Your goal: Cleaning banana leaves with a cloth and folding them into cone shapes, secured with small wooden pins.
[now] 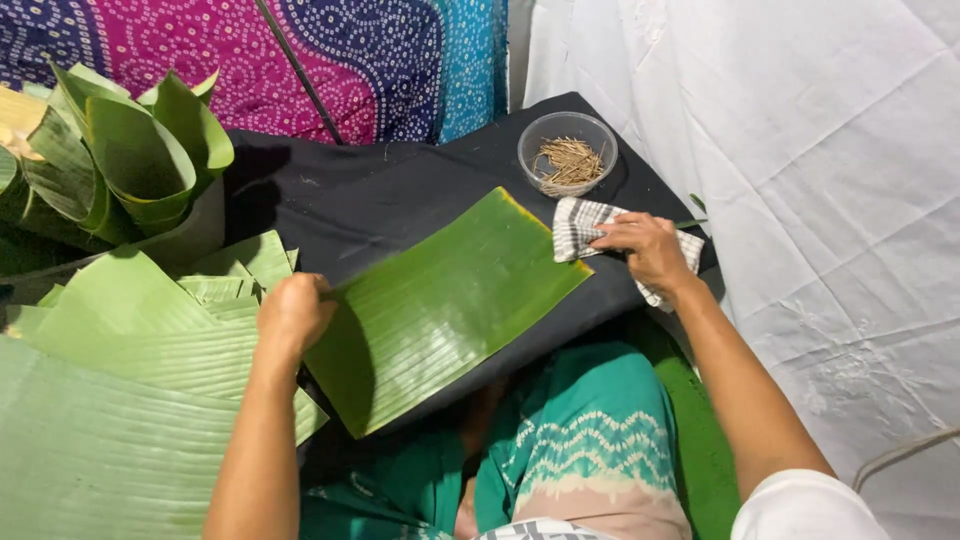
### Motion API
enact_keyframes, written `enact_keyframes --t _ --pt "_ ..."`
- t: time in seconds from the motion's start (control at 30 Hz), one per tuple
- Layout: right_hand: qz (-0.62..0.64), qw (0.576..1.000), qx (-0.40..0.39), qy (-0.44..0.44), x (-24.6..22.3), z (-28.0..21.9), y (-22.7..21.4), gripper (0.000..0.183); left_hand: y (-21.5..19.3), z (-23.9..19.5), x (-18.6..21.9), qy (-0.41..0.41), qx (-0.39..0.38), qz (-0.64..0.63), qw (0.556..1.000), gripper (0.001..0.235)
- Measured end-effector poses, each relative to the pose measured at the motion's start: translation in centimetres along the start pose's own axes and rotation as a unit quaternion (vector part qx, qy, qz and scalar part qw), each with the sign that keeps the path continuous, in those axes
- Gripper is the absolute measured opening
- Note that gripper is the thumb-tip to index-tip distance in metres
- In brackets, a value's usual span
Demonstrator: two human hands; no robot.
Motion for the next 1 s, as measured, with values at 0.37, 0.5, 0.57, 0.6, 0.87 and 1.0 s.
enact_keyframes --t 0.37,0.5,0.57,0.6,0.87,1.0 --pt "-0.077 0.976 0.139 0.146 0.7 -0.1 -1.6 0.04 -14.0 -17.0 12.3 0.255 0.401 -0.038 0.879 0.031" --pt "-0.055 0.972 0.068 0.218 -0.5 0.3 -3.4 0.044 -5.8 -18.2 11.9 0.303 0.309 -0.077 0.898 0.034" --pt "-0.083 0.974 0.098 0.187 -1.9 -0.3 -3.7 0.037 -3.3 -18.2 11.0 0.291 0.282 -0.052 0.913 0.034" --pt "-0.111 0.973 0.133 0.155 -2.8 -0.3 -4.2 0.031 -1.9 -18.0 10.6 0.28 0.256 -0.026 0.925 0.033" --pt "-0.049 0.99 0.118 0.065 -10.9 -4.0 -0.4 0.038 0.7 -17.0 7.3 0.199 0.187 -0.045 0.961 0.015" --pt "-0.091 0.99 0.063 0.085 -10.0 -6.3 1.6 0.053 0.7 -17.5 7.2 0.187 0.206 -0.027 0.96 0.02"
Point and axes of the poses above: each hand's wrist, its own z-axis towards the middle knuckle, its own y-axis out of the palm, x = y × z, the point moved 6 cm from there along z, towards the middle knuckle, and after that the axes turned 6 degrees about y, right-handed, at the moved point
